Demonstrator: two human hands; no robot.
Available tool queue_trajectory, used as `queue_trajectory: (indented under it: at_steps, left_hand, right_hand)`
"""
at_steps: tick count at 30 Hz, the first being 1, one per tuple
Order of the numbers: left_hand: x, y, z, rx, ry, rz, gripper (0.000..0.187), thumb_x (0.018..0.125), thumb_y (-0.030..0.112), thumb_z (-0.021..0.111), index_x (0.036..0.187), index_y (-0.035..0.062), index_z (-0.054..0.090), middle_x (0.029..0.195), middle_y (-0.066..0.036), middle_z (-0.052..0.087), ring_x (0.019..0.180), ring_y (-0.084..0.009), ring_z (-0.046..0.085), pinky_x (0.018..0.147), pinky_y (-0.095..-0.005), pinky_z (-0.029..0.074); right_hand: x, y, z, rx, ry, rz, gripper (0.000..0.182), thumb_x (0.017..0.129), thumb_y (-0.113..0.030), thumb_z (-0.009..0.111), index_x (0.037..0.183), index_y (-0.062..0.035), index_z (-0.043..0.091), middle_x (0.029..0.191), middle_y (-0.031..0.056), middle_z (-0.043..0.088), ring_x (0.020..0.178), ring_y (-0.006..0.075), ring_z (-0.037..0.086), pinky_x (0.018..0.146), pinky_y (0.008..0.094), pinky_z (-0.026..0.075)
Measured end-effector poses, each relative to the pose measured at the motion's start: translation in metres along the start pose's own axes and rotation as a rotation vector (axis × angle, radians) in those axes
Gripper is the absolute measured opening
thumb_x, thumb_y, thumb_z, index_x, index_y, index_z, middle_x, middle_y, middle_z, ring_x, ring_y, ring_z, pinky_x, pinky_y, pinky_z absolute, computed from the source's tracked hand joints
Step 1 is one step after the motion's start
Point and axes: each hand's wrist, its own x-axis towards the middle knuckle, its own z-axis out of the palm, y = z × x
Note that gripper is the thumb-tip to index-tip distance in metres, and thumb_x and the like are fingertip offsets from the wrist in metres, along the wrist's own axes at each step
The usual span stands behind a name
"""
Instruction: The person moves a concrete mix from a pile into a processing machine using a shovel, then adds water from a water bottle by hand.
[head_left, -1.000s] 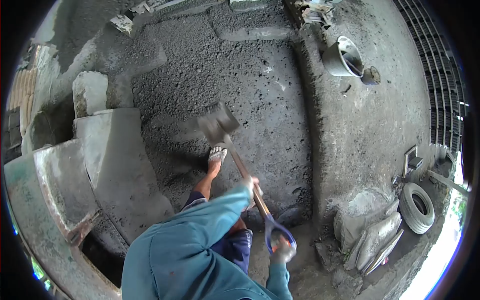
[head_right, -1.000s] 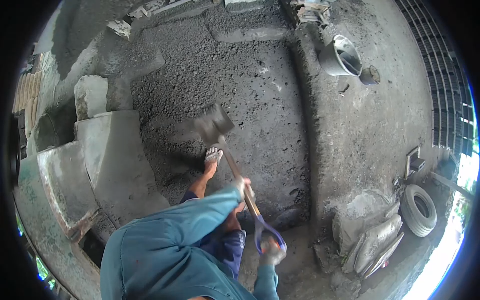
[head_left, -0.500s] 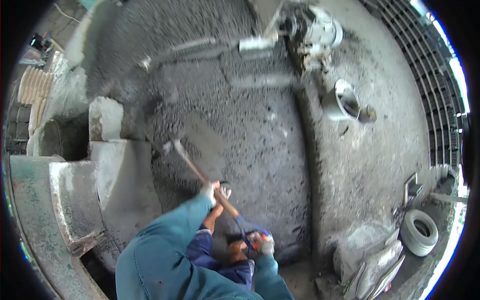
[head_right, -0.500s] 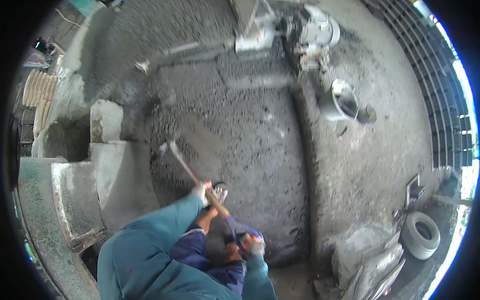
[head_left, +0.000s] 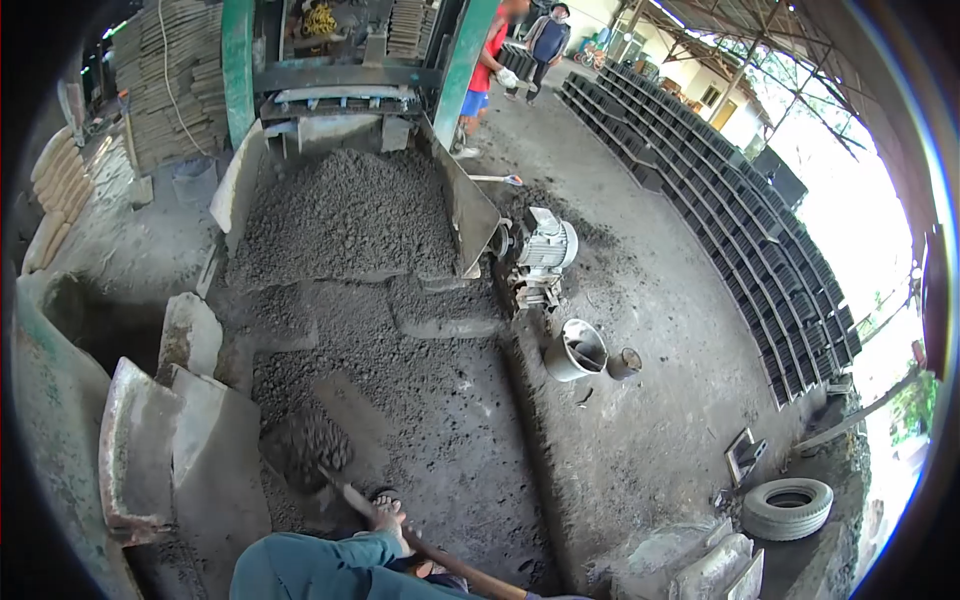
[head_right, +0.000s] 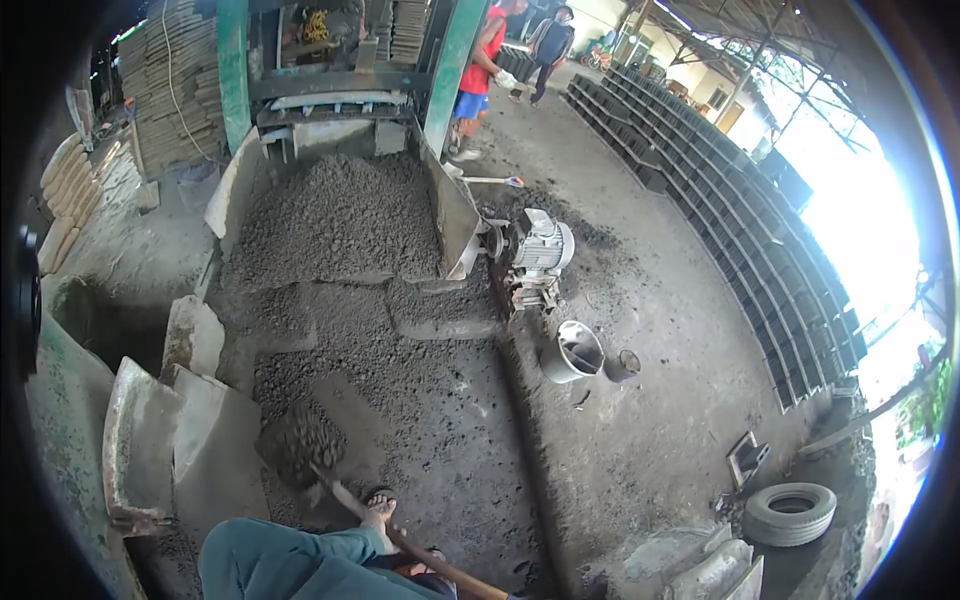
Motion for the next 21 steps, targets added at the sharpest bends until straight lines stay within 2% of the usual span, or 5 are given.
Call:
queue_trajectory:
  at_steps: [6, 11, 14, 17, 21]
  left_hand:
    - [-0.120, 0.088, 0.076, 0.203, -0.601, 0.495, 0.021, 0.091, 0.020, 0.065, 0.085, 0.0068, 0.050, 0.073, -0.006, 0.048, 0.065, -0.0237, 0.048, 0.063, -0.0444, 0.049]
    - [-0.071, 0.056, 0.014, 0.090, -0.276, 0.197, 0.019, 0.091, 0.021, 0.064, 0.098, 0.0112, 0.049, 0.086, -0.007, 0.047, 0.076, -0.0235, 0.050, 0.076, -0.0490, 0.052]
    - [-0.091, 0.010, -0.033, 0.018, -0.300, 0.036, 0.022, 0.089, 0.018, 0.063, 0.092, 0.0105, 0.042, 0.080, -0.012, 0.049, 0.077, -0.0347, 0.053, 0.088, -0.0637, 0.047]
    - [-0.097, -0.009, -0.050, 0.122, -0.571, 0.120, 0.023, 0.085, 0.023, 0.067, 0.084, 0.0099, 0.048, 0.080, -0.012, 0.054, 0.079, -0.0351, 0.056, 0.088, -0.0638, 0.046]
    - [-0.145, -0.009, -0.023, 0.299, -0.984, 0.257, 0.030, 0.078, 0.036, 0.076, 0.081, 0.0120, 0.058, 0.083, -0.008, 0.057, 0.082, -0.0325, 0.058, 0.089, -0.0594, 0.046]
  right_hand:
    - [0.048, 0.035, 0.041, -0.046, -0.193, 0.021, 0.010, 0.085, -0.001, 0.066, 0.095, -0.0033, 0.062, 0.075, 0.0105, 0.061, 0.062, 0.0269, 0.060, 0.056, 0.0428, 0.052]
    - [-0.001, 0.022, 0.022, -0.030, -0.110, -0.175, 0.023, 0.080, 0.004, 0.066, 0.102, -0.0022, 0.067, 0.074, 0.0127, 0.064, 0.055, 0.0243, 0.062, 0.049, 0.0383, 0.053]
    - [0.072, 0.083, -0.059, -0.234, 0.093, -0.609, 0.025, 0.083, -0.001, 0.059, 0.107, -0.0028, 0.065, 0.070, 0.0129, 0.063, 0.058, 0.0228, 0.062, 0.052, 0.0362, 0.054]
    - [0.018, 0.064, -0.033, -0.195, 0.239, -0.405, 0.021, 0.082, -0.001, 0.061, 0.102, -0.0034, 0.066, 0.068, 0.0101, 0.064, 0.051, 0.0185, 0.060, 0.047, 0.0332, 0.052]
    - [0.064, 0.066, -0.061, -1.554, -0.057, -0.123, 0.068, 0.071, -0.040, 0.082, 0.128, -0.0115, 0.058, 0.109, 0.0155, 0.071, 0.107, 0.0330, 0.067, 0.090, 0.0413, 0.054]
